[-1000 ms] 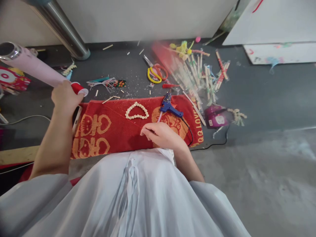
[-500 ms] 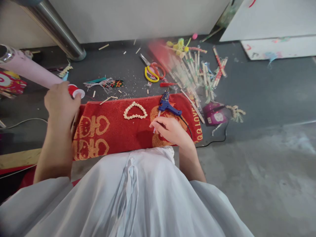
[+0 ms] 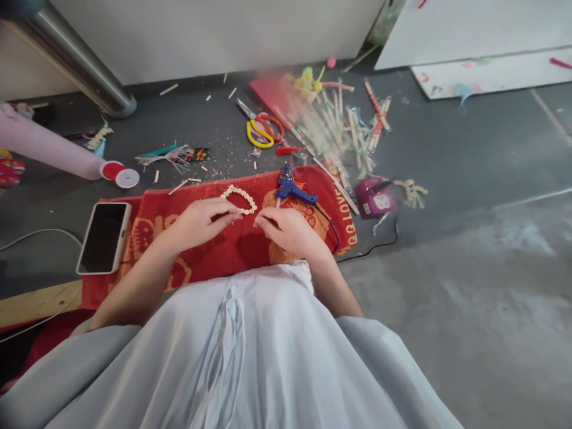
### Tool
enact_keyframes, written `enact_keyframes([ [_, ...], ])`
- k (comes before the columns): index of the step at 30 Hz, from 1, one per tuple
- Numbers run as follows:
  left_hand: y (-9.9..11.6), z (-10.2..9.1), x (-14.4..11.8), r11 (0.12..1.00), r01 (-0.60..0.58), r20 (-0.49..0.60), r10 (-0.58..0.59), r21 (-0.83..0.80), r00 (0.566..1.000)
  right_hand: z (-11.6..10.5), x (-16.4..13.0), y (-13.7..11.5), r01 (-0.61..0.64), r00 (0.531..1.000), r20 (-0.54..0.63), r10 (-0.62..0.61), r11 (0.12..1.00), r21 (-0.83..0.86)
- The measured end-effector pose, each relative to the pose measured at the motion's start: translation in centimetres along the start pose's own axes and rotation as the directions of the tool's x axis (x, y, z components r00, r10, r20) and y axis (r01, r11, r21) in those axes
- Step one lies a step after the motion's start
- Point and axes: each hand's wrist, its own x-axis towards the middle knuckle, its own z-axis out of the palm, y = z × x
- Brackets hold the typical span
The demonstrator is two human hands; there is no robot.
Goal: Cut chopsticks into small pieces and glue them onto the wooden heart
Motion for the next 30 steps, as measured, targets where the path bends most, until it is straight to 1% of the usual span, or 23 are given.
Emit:
enact_keyframes([
  [2, -1.0, -0.9, 0.0, 0.998, 0.026, 0.008, -0.025, -0.064, 1.000, -0.5, -0.4, 0.7, -0.024, 0.999, -0.025, 0.025, 0.999, 0.033],
  [3, -1.4, -1.3, 0.0, 0.996, 0.052, -0.007, -0.052, -0.077, 0.999, -0.7, -0.6, 1.0, -0.036, 0.999, -0.037, 0.037, 0.998, 0.046],
  [5, -2.1, -2.2, -0.2, 0.993, 0.104, -0.033, -0.107, -0.060, 0.994, -1.2, -0.9, 1.7, -0.072, 0.995, -0.058, 0.076, 0.995, 0.076],
  [8, -2.7, -3.2, -0.5, 0.980, 0.199, -0.048, -0.199, -0.006, 0.979, -1.8, -1.3, 2.9, -0.158, 0.980, -0.104, 0.171, 0.979, 0.128],
  [12, -2.7, -3.8, -0.9, 0.966, 0.255, -0.051, -0.254, 0.028, 0.966, -2.3, -1.3, 4.7, -0.202, 0.955, -0.195, 0.221, 0.973, 0.115],
  [14, -2.6, -3.8, -0.9, 0.965, 0.259, -0.046, -0.257, 0.037, 0.965, -2.5, -1.4, 5.5, -0.223, 0.948, -0.210, 0.241, 0.969, 0.107],
  [17, -2.6, -3.5, -0.9, 0.972, 0.230, -0.011, -0.230, 0.054, 0.973, -2.7, -1.8, 6.3, -0.255, 0.941, -0.211, 0.265, 0.964, 0.075],
  [23, -3.0, -2.8, -0.6, 0.979, 0.189, 0.041, -0.193, 0.077, 0.980, -3.1, -3.5, 7.1, -0.308, 0.928, -0.195, 0.318, 0.948, 0.083],
  [25, -3.2, -2.6, -0.4, 0.980, 0.185, 0.059, -0.189, 0.069, 0.980, -3.4, -4.2, 7.4, -0.335, 0.921, -0.197, 0.336, 0.941, 0.040],
  [27, -3.3, -2.5, -0.2, 0.982, 0.180, 0.074, -0.185, 0.062, 0.980, -3.8, -4.6, 7.7, -0.353, 0.920, -0.200, 0.337, 0.934, -0.049],
  [28, -3.4, -2.4, 0.0, 0.982, 0.179, 0.081, -0.184, 0.063, 0.980, -3.9, -4.8, 7.9, -0.361, 0.917, -0.223, 0.330, 0.925, -0.118],
  [30, -3.7, -2.2, 0.1, 0.982, 0.176, 0.088, -0.181, 0.065, 0.979, -4.2, -4.8, 8.2, -0.395, 0.894, -0.328, 0.304, 0.881, -0.260],
])
